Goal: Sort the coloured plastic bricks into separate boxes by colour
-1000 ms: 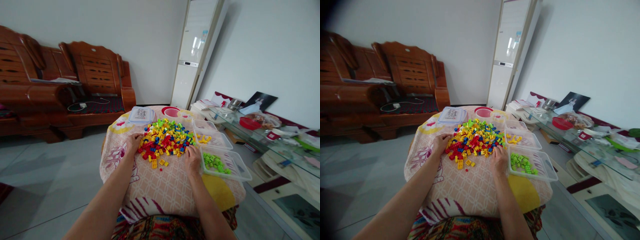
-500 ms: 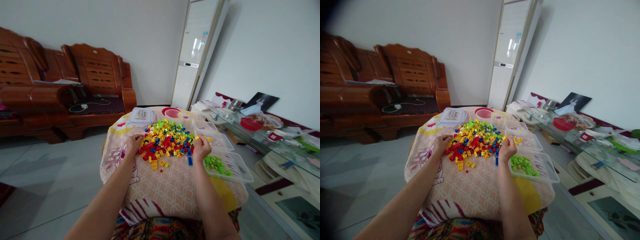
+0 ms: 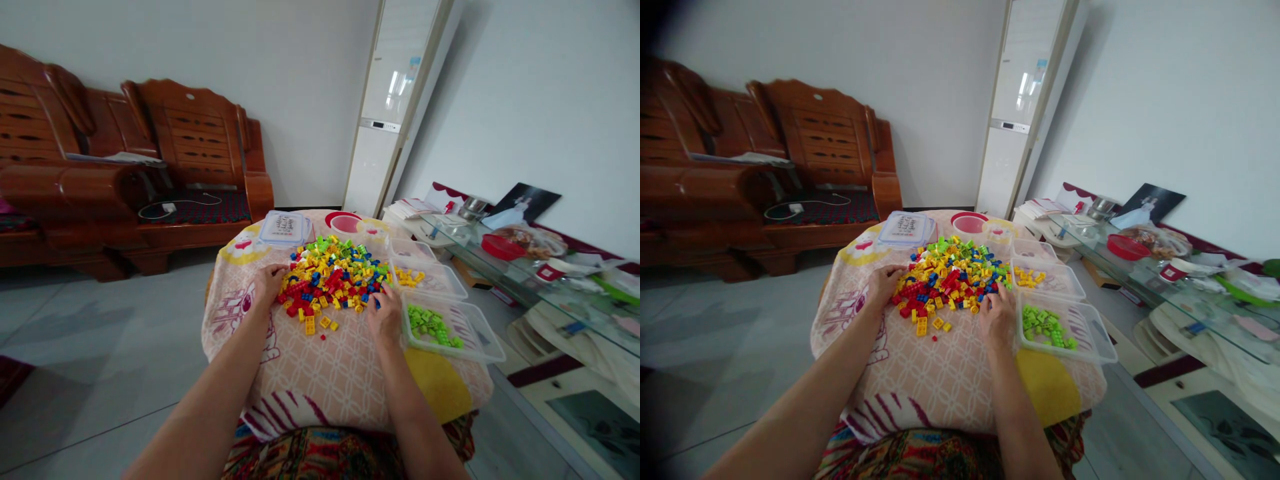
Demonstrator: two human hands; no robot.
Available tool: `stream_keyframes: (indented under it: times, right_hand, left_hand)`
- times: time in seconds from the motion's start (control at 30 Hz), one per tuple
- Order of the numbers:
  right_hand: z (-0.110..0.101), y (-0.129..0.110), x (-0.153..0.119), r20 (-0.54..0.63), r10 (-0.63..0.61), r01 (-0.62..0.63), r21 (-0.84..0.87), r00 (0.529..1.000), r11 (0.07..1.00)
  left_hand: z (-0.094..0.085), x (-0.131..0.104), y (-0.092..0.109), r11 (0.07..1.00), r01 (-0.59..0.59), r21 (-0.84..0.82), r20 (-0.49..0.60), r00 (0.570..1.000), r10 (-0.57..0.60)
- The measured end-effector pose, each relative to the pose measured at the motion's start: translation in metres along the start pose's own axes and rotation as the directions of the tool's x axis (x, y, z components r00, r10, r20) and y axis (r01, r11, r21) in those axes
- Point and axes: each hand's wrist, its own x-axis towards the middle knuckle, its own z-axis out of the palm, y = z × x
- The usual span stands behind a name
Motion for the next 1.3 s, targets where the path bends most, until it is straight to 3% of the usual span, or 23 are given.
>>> stream_keyframes:
  times: [0.17, 0.33, 0.7, 0.8, 0.97, 1.17, 1.3]
  right_hand:
    - [0.002, 0.004, -0.004, 0.084, -0.047, 0.054, -0.075, 0.995, 0.996]
    - [0.008, 0.010, -0.008, 0.175, -0.016, 0.032, -0.090, 0.984, 0.995]
    - [0.012, 0.015, -0.009, 0.251, 0.001, 0.015, -0.062, 0.968, 0.998]
    - [0.011, 0.014, -0.008, 0.237, 0.006, 0.008, -0.059, 0.972, 0.998]
    - [0.003, 0.007, -0.005, 0.104, 0.006, -0.009, 0.031, 0.995, 0.999]
    - [-0.011, 0.014, 0.027, 0.000, 0.120, -0.120, -0.082, 0.993, 0.989]
    - [-0.029, 0.034, 0.072, 0.090, 0.200, -0.168, -0.284, 0.976, 0.944]
  left_hand:
    - [-0.001, -0.002, 0.003, 1.000, -0.008, -0.009, -0.015, 1.000, 0.008]
    - [0.000, -0.001, 0.001, 1.000, -0.011, -0.019, -0.020, 1.000, 0.010]
    - [0.001, 0.001, -0.001, 0.999, -0.029, -0.020, -0.015, 0.999, 0.029]
    - [0.001, 0.001, -0.002, 1.000, -0.025, -0.016, -0.014, 1.000, 0.025]
    - [0.002, 0.002, -0.004, 0.999, -0.036, -0.016, -0.004, 0.999, 0.036]
    - [0.002, 0.002, -0.003, 1.000, -0.023, -0.019, -0.017, 1.000, 0.023]
    - [0.001, 0.001, -0.001, 1.000, -0.010, -0.015, -0.015, 1.000, 0.010]
